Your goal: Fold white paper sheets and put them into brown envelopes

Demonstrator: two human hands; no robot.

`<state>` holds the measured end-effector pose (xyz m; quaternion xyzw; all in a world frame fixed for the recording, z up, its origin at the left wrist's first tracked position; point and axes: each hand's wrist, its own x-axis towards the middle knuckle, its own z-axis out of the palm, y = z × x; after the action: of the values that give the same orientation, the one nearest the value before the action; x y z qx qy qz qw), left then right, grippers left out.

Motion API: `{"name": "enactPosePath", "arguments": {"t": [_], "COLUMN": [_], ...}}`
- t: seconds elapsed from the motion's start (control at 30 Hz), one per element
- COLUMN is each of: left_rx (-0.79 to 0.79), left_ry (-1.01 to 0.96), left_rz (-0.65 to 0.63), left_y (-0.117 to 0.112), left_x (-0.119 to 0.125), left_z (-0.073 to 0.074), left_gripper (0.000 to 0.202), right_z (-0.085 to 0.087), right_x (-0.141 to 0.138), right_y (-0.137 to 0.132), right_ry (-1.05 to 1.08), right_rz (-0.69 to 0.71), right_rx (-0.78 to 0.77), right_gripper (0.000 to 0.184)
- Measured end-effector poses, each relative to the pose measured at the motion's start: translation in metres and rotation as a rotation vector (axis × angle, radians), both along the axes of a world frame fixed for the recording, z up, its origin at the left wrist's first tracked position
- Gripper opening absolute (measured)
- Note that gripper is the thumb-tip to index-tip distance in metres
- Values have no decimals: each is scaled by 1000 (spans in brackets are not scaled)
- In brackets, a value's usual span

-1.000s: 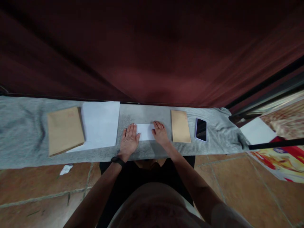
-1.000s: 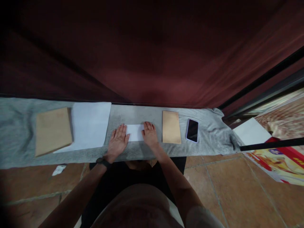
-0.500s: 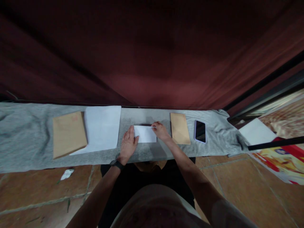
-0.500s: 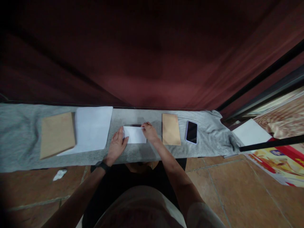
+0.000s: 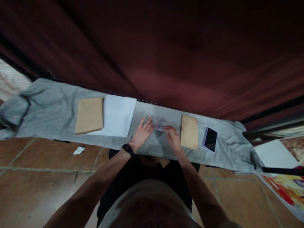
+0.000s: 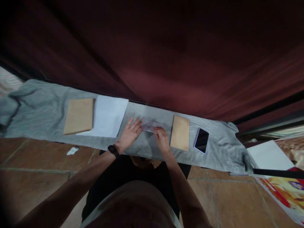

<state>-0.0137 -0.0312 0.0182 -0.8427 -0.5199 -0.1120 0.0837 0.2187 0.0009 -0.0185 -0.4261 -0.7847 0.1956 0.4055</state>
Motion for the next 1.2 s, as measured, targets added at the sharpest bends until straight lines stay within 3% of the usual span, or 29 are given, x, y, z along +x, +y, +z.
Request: {"name": "enactPosePath", "arguments": {"t": [0.17, 0.37, 0.73, 0.9, 1.2], "left_rx": [-75, -174, -211, -139, -129], "left_ry": [-3, 50, -76, -136, -252], "left_rz": [-31, -7, 4, -2, 102], "left_y": [-13, -21, -43, -42, -18], "left_x": [1, 5, 1, 2, 29], "left_z": [-31, -45, -51, -47, -39], "left_gripper": [49, 52, 52, 39, 53], "right_z": [-29, -30, -19, -15, -15], "right_x": [14, 14, 15, 12, -26], "right_y": [-30, -38, -49, -49, -40], "right_ry": [-110, -215, -335, -284, -442], "right_rz": [28, 4, 3, -21, -109], "right_rx": [-68, -109, -187, -174, -147], "right_gripper": [22, 28, 42, 32, 47]}}
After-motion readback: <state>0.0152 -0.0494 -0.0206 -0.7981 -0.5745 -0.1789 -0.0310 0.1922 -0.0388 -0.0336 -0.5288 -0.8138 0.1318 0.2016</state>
